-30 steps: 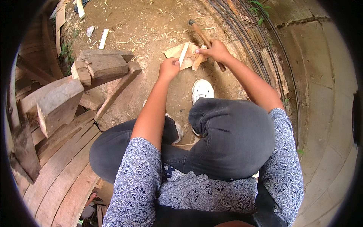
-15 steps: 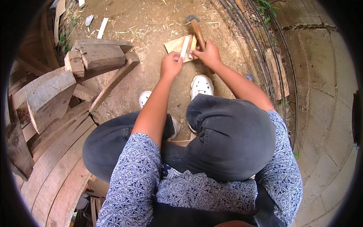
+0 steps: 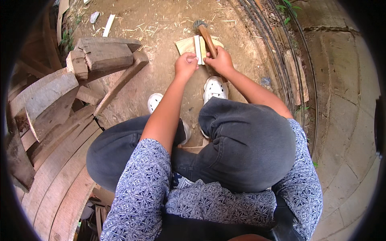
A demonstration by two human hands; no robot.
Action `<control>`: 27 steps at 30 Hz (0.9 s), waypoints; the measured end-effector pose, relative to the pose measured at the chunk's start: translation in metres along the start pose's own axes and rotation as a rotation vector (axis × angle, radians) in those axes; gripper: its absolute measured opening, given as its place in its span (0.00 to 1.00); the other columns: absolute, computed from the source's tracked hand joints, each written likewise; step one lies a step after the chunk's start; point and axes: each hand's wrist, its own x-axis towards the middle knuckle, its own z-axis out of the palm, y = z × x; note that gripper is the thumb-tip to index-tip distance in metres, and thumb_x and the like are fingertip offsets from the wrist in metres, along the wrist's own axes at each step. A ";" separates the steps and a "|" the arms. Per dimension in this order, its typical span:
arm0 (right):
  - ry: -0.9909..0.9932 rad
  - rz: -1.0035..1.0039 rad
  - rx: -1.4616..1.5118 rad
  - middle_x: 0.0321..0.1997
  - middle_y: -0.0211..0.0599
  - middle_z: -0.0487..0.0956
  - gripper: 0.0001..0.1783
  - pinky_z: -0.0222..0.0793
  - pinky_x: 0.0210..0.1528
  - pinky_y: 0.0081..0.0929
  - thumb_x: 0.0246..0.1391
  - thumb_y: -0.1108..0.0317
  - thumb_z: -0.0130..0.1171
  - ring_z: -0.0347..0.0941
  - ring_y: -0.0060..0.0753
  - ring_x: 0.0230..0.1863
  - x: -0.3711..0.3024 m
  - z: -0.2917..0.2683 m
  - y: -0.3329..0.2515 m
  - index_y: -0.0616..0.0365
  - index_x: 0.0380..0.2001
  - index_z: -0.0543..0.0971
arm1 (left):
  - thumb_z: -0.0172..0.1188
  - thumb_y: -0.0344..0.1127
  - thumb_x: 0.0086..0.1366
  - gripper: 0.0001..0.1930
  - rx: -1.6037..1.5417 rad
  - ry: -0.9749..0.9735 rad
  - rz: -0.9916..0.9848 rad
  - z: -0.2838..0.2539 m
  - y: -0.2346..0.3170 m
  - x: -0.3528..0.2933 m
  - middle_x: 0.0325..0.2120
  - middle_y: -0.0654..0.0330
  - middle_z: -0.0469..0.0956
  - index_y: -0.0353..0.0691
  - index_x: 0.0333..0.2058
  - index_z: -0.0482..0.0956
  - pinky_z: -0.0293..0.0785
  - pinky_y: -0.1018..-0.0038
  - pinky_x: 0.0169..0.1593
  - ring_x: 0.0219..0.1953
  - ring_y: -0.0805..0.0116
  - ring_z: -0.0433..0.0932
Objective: The person sits on the ground and uses a hammer to drive nails into small pieces of wood. They repeatedly pick up nails, position them on the wood, and strike them with the hammer.
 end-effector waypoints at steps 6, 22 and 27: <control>0.008 0.002 0.127 0.37 0.37 0.86 0.24 0.79 0.45 0.32 0.45 0.65 0.74 0.84 0.33 0.38 0.007 0.005 0.012 0.63 0.43 0.78 | 0.65 0.29 0.67 0.12 0.044 0.003 0.006 0.000 0.006 -0.001 0.33 0.58 0.82 0.32 0.47 0.78 0.84 0.75 0.36 0.33 0.72 0.82; -0.002 0.009 0.069 0.36 0.38 0.86 0.24 0.79 0.43 0.30 0.47 0.66 0.73 0.84 0.30 0.36 0.020 -0.003 0.003 0.65 0.45 0.78 | 0.65 0.29 0.66 0.12 0.000 -0.028 -0.011 0.004 0.008 0.011 0.34 0.58 0.81 0.31 0.45 0.77 0.84 0.75 0.37 0.34 0.72 0.81; 0.017 0.014 0.104 0.37 0.35 0.85 0.26 0.79 0.39 0.26 0.47 0.65 0.76 0.82 0.24 0.35 0.021 0.000 0.008 0.66 0.46 0.77 | 0.69 0.32 0.64 0.15 0.164 0.035 0.058 0.015 0.012 0.013 0.34 0.57 0.81 0.31 0.44 0.76 0.83 0.76 0.36 0.34 0.72 0.82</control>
